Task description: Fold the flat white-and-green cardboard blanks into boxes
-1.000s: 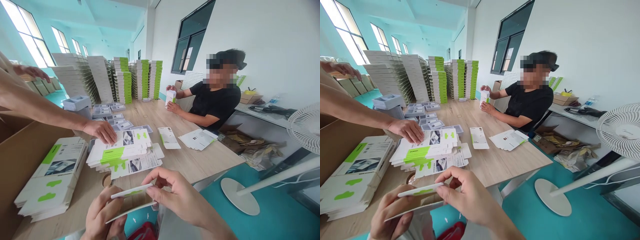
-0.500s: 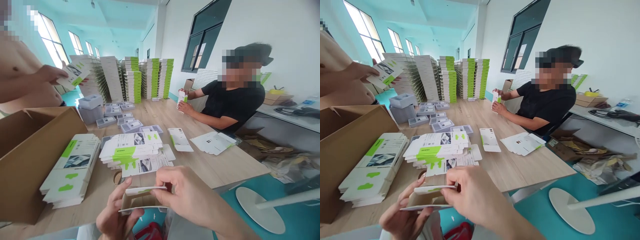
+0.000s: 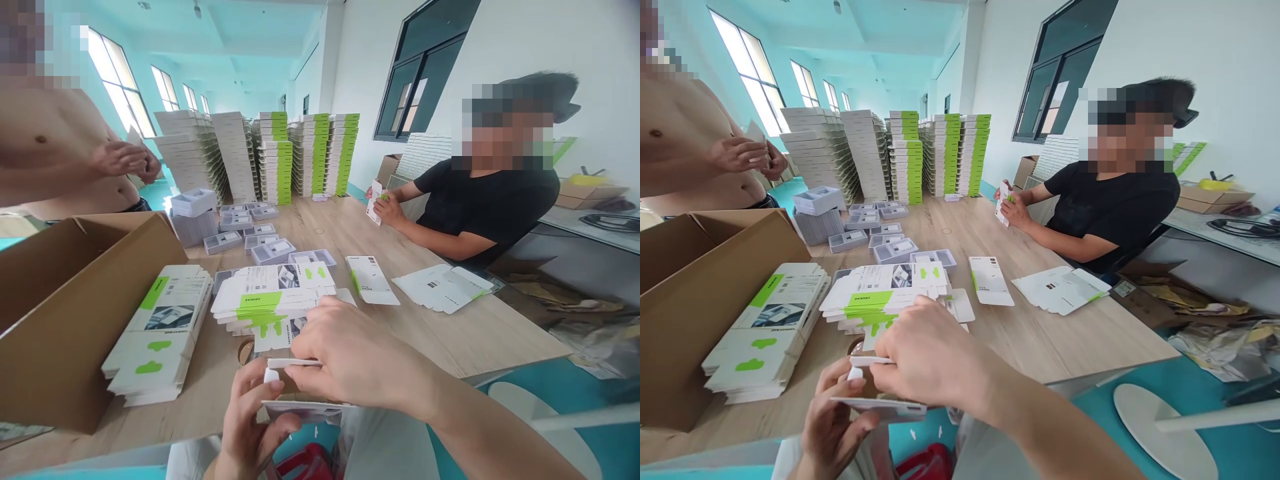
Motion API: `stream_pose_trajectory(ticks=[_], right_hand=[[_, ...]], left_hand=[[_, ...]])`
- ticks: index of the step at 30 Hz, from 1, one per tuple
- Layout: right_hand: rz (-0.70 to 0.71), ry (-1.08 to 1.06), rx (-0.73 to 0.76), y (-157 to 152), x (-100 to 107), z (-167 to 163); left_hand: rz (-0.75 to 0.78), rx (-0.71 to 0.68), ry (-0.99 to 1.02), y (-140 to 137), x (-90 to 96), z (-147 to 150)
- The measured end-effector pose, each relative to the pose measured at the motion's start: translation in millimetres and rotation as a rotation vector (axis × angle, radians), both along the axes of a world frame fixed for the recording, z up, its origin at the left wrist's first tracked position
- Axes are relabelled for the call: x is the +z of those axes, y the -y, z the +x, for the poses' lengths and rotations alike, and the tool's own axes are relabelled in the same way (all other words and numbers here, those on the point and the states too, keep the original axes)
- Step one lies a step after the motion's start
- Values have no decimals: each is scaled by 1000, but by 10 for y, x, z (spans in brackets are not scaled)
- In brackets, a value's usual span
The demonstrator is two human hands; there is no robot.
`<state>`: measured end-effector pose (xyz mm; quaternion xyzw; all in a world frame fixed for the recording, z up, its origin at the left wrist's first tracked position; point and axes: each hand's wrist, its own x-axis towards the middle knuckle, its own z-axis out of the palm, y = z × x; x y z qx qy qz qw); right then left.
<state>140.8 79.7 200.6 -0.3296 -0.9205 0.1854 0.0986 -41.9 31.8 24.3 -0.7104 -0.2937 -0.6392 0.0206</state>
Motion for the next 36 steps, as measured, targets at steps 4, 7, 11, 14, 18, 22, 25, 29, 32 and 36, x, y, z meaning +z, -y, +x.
stream_pose_trajectory(ticks=[4, 7, 11, 14, 18, 22, 25, 29, 32, 36], right_hand=[[67, 32, 39, 37, -11, 19], [35, 32, 54, 45, 10, 4], [-5, 85, 79, 30, 30, -53], [17, 74, 102, 25, 9, -72], [57, 17, 107, 15, -55, -58], [79, 5, 82, -17, -111, -54], [63, -44, 50, -12, -97, -12], [-60, -85, -106, 88, 29, 184], [-190, 122, -312, 204, 148, 341], [-349, 116, -424, 339, 179, 374]], left_hand=[[-18, -27, -43, -31, 113, -60], [-29, -60, -51, -20, 152, -38], [14, -54, -4, -4, 117, 27], [48, -38, 25, 5, 83, 42], [48, -6, 17, -2, 55, 22], [57, 22, -44, -51, 45, -11], [42, 36, -71, -85, 69, -58], [71, 75, -238, -94, 103, -157], [117, 146, -411, -92, 104, -198], [163, 189, -465, -97, 71, -187]])
